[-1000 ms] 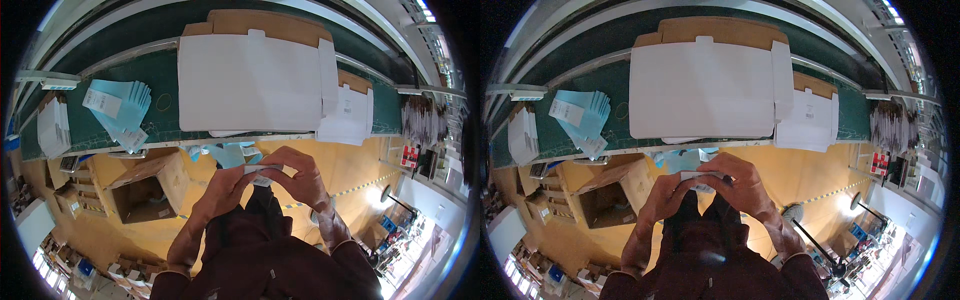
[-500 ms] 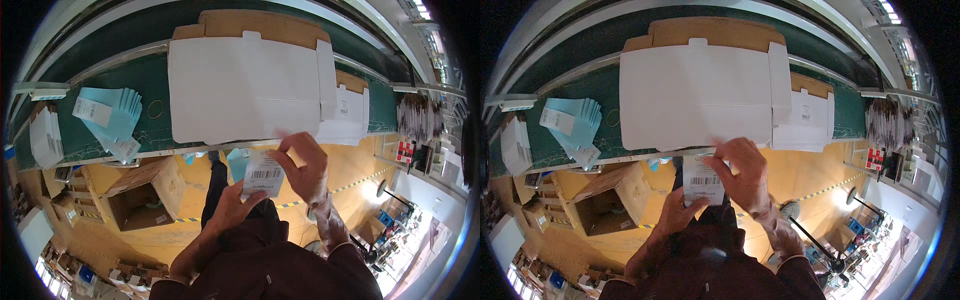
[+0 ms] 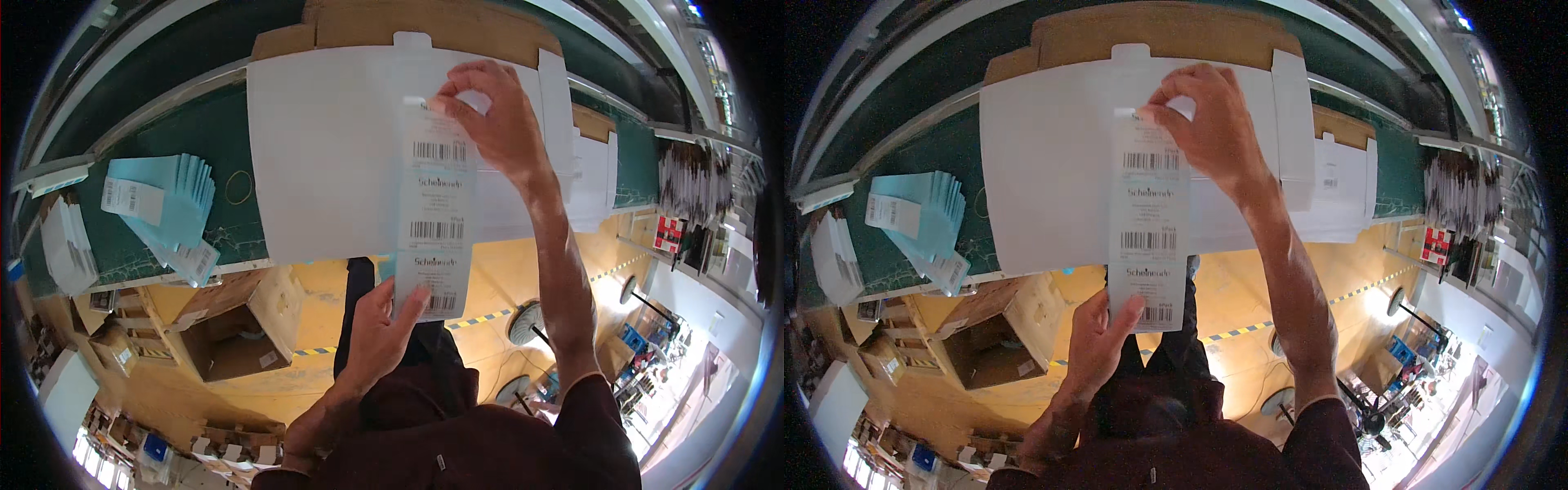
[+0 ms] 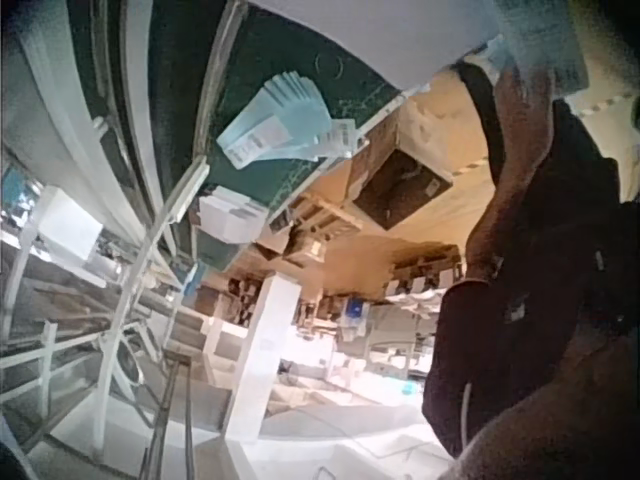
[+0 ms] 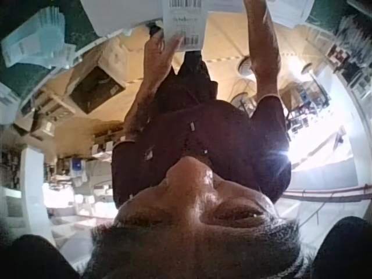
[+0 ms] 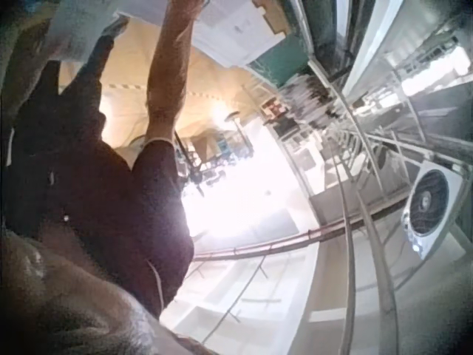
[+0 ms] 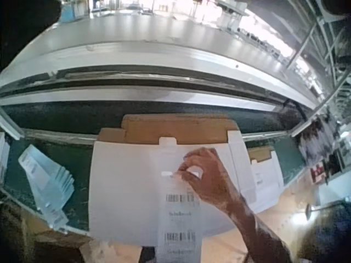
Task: The person peels adhesive labels from a roll and applies them by hand to the center of white cardboard boxes on an assembly workbench.
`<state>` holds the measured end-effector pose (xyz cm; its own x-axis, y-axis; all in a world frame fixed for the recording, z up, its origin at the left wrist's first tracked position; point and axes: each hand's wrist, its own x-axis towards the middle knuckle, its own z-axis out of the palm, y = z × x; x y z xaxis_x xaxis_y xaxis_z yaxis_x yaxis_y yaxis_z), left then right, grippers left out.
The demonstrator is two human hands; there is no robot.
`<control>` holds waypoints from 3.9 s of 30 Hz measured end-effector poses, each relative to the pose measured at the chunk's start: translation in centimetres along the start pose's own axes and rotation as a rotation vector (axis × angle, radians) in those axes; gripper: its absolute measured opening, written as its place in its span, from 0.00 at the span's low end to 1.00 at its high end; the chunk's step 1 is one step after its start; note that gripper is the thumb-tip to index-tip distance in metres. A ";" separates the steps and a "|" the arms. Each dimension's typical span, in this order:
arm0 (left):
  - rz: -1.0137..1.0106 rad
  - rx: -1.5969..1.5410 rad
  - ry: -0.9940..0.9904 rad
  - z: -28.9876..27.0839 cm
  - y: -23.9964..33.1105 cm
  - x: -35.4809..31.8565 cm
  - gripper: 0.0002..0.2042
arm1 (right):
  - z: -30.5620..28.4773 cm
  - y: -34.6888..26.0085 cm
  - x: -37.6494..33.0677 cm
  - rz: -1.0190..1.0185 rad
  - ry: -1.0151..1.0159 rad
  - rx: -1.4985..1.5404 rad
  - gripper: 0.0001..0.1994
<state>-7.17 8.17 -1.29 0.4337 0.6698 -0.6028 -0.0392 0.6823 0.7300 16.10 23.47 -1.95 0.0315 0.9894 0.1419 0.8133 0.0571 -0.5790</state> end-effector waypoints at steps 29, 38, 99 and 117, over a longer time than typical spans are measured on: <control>0.440 0.876 -0.261 -3.8 -1.1 -1.8 0.14 | 2.1 3.1 0.5 -0.238 -0.040 -0.161 0.43; 0.807 1.167 -0.238 -3.3 7.6 8.1 0.06 | 3.3 4.5 2.3 -0.097 0.096 -0.144 0.46; 0.157 0.768 0.125 11.4 -5.5 -5.0 0.13 | -10.2 5.4 -18.5 0.283 -0.532 1.259 0.27; 0.475 0.417 0.315 -0.1 2.0 -1.9 0.07 | -4.5 -9.4 -14.7 -0.013 -0.026 0.509 0.10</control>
<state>-8.14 8.25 1.30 0.1711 0.9633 -0.2070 0.2161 0.1683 0.9618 10.57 7.83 5.04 0.0035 0.9908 0.1351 0.4276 0.1206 -0.8959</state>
